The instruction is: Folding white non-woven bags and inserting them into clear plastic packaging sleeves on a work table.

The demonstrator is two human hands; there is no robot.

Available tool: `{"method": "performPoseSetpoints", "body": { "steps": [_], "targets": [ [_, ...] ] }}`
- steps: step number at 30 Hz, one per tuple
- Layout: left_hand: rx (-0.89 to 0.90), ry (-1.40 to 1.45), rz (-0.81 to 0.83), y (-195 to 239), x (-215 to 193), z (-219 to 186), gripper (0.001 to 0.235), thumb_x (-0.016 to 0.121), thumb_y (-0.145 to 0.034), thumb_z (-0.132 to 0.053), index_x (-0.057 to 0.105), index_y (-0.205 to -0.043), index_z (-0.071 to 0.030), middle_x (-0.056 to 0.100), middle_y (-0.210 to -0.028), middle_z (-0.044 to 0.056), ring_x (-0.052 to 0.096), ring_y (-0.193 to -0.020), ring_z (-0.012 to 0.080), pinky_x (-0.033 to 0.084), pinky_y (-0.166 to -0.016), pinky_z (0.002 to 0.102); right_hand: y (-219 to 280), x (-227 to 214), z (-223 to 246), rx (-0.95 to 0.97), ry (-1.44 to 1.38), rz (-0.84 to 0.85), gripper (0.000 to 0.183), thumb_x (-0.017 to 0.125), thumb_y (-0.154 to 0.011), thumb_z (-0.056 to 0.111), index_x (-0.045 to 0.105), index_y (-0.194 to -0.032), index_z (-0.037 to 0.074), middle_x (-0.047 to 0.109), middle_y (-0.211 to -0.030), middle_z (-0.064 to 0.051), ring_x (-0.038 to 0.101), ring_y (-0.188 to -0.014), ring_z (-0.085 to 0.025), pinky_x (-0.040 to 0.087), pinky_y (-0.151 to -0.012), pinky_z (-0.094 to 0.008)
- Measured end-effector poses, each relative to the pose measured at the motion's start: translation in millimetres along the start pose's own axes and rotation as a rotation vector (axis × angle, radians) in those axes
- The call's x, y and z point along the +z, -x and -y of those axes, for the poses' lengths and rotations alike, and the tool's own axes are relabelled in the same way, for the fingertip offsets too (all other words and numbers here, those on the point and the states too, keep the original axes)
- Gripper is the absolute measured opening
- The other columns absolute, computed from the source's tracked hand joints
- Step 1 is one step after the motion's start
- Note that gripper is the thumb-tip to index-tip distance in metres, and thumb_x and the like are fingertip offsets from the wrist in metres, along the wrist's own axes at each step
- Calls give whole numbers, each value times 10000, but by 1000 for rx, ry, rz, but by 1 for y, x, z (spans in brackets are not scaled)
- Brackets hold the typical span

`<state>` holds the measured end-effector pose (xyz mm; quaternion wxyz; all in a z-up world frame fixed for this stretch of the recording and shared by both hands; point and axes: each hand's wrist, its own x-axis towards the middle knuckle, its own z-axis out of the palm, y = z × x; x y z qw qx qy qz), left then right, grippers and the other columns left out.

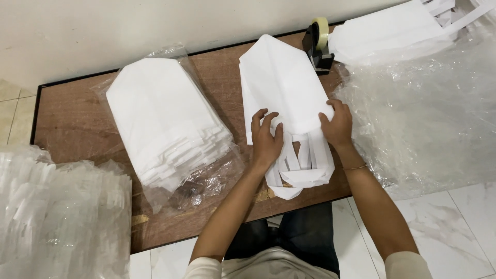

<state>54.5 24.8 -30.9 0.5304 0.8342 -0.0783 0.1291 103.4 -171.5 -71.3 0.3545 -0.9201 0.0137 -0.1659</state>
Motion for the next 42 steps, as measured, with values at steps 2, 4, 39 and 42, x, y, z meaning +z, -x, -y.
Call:
{"method": "performPoseSetpoints", "body": {
  "steps": [2, 4, 39, 42],
  "targets": [
    [24, 18, -27, -6, -3, 3, 256, 473, -832, -37, 479, -1085, 6, 341, -1154, 186, 326, -1131, 388, 369, -898, 456, -3, -3, -4, -62, -51, -50, 292, 600, -785, 39, 487, -1046, -27, 488, -902, -204, 521, -906, -360, 434, -750, -439],
    [-1, -52, 54, -12, -8, 9, 285, 513, -820, -100, 483, -1094, -28, 360, -1140, 158, 344, -1122, 355, 340, -919, 451, -1, -8, 0, -94, -2, -90, 263, 628, -778, 30, 520, -1006, -46, 539, -842, -213, 551, -851, -347, 456, -706, -424],
    [-507, 972, 215, -10, -49, -31, 652, 658, -666, 35, 339, -1235, 56, 518, -682, 93, 552, -512, 118, 413, -355, 152, 100, -85, 100, 580, -1083, -251, 250, 366, -904, 217, 305, -1142, 166, 357, -948, 10, 426, -854, -129, 363, -693, -256],
    [-513, 945, 221, -1, -46, -45, 648, 652, -658, 46, 340, -1226, 74, 519, -669, 99, 555, -496, 125, 425, -354, 154, 116, -79, 120, 841, -1240, -81, 337, 352, -855, 312, 276, -1148, 164, 342, -935, -13, 408, -854, -173, 346, -736, -366]
  ]
}}
